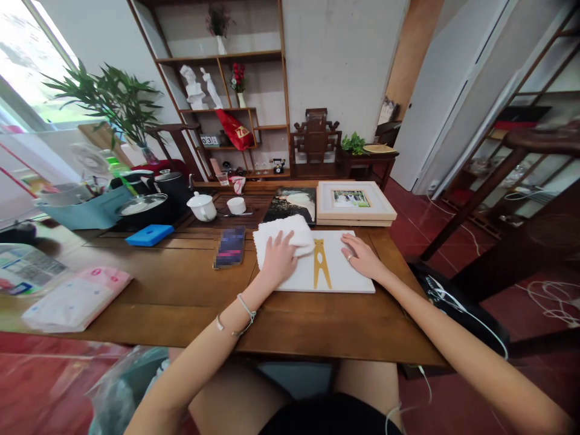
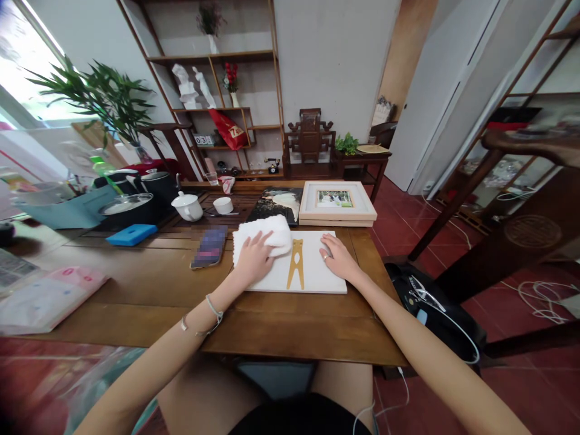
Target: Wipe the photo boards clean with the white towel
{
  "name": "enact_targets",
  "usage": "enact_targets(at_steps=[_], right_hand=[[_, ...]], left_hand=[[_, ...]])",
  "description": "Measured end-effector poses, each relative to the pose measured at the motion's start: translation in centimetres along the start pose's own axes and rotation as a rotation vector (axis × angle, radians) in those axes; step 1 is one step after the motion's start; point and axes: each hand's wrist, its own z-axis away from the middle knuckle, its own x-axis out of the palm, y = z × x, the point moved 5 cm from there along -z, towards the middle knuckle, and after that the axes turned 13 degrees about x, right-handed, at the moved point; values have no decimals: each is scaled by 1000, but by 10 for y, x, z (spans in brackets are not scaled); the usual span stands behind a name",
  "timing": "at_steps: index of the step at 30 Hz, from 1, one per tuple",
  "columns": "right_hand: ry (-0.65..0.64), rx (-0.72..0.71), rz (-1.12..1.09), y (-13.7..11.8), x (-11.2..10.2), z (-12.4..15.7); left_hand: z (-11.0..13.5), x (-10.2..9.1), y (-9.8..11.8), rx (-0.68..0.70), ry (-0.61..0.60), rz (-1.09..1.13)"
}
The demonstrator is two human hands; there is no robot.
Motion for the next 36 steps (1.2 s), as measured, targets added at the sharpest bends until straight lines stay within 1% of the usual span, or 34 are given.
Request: enact_targets(at_steps=[1, 2, 4, 7, 9, 11, 12, 13, 15, 19, 20, 22, 24, 26, 29, 31, 33, 35, 36], right_hand=[[1, 0, 0, 1, 1, 0], [3, -1, -1, 1, 1, 0], [6, -6, -3, 1, 1, 0], [6, -27, -7, -2, -1, 0], [-5, -59, -11, -7, -3, 1], [-24, -94, -16, -11, -4, 2], [-32, -107, -17, -12, -5, 3], [-36, -112, -16, -13, -5, 3], [-31, -100, -8, -11, -4, 3], [-9, -37, 20, -2, -1, 0], [-9, -26, 25, -1, 0, 0], [-11, -13, 32, 1, 1, -1], [-12, -5, 36, 1, 1, -1], [-12, 1, 37, 1, 1, 0], [-13, 9, 39, 0, 1, 0], [-16, 13, 42, 0, 0, 0], [-18, 18, 44, -1, 0, 0], [-21, 22, 44, -1, 0, 0], [-24, 25, 44, -1, 0, 0]], left_hand=[[1, 0, -4, -21, 6, -9], [1, -1, -6, -6, 9, -8], [0, -1, -1, 120, 6, 26], [1, -6, 18, 395, 28, 116], [3, -10, 35, 544, 61, 165], [5, -13, 50, 640, 74, 179], [6, -14, 56, 663, 70, 175], [6, -13, 60, 660, 61, 166], [3, -11, 59, 574, 45, 139], [-3, -5, 37, 272, 22, 57], [-3, -5, 31, 215, 9, 33], [-2, -10, 22, 158, -26, 1], [1, -21, 19, 177, -66, -5], [6, -33, 21, 256, -103, 41], [14, -49, 22, 350, -147, 225], [18, -53, 17, 337, -171, 391], [21, -52, 9, 279, -198, 532], [22, -48, 1, 236, -208, 601], [22, -46, -2, 229, -200, 598]])
